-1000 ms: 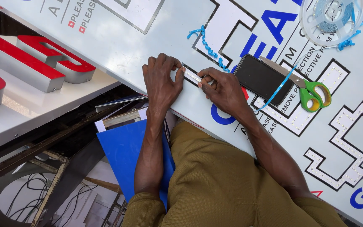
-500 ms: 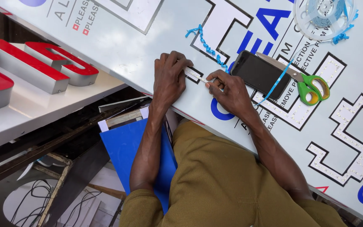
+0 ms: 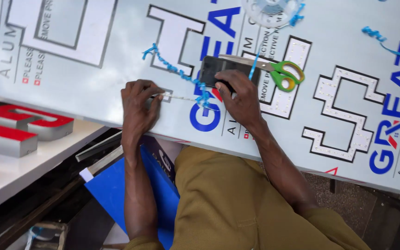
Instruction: Applying LED strips to a sign board by peeling adhesive backing and sticking them within outlines.
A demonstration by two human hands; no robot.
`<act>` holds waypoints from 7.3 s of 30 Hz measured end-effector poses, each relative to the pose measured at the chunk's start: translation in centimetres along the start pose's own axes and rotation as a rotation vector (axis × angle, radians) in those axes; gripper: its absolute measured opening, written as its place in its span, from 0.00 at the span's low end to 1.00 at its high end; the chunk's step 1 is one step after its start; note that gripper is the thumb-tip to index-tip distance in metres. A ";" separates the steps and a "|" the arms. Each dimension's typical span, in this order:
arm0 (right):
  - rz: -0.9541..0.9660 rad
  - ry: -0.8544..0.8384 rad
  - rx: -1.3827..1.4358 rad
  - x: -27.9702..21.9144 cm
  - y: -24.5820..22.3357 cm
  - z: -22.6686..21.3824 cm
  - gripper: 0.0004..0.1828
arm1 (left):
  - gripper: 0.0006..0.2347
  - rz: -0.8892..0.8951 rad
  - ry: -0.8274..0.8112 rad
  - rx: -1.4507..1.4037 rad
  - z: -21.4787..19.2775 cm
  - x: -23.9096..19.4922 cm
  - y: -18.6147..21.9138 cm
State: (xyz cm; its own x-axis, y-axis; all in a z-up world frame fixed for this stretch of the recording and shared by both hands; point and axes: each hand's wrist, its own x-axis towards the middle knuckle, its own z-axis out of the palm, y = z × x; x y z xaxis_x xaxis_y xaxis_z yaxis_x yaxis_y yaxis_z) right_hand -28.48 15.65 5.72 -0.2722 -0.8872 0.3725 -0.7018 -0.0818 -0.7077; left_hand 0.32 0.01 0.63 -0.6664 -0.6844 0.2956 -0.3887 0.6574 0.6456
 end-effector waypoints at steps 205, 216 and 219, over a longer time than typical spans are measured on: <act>0.380 -0.384 0.881 9.6 2.0 9.1 0.08 | 0.37 -0.399 0.115 -0.659 3.3 3.0 5.6; 0.308 -0.667 0.573 5.1 -2.0 6.5 0.26 | 0.16 -0.419 0.623 -0.945 2.9 5.2 2.1; 0.214 -0.630 0.525 4.0 -1.0 5.5 0.24 | 0.11 -0.388 0.756 -0.953 0.8 5.8 -1.2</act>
State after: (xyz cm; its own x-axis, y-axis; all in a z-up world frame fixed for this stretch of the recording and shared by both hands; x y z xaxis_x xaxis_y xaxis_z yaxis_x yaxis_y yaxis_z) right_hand -25.25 9.72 4.58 0.1627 -0.9820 -0.0955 -0.2378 0.0549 -0.9698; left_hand -3.53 -4.51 0.99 0.0364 -0.9946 0.0974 0.3418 0.1040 0.9340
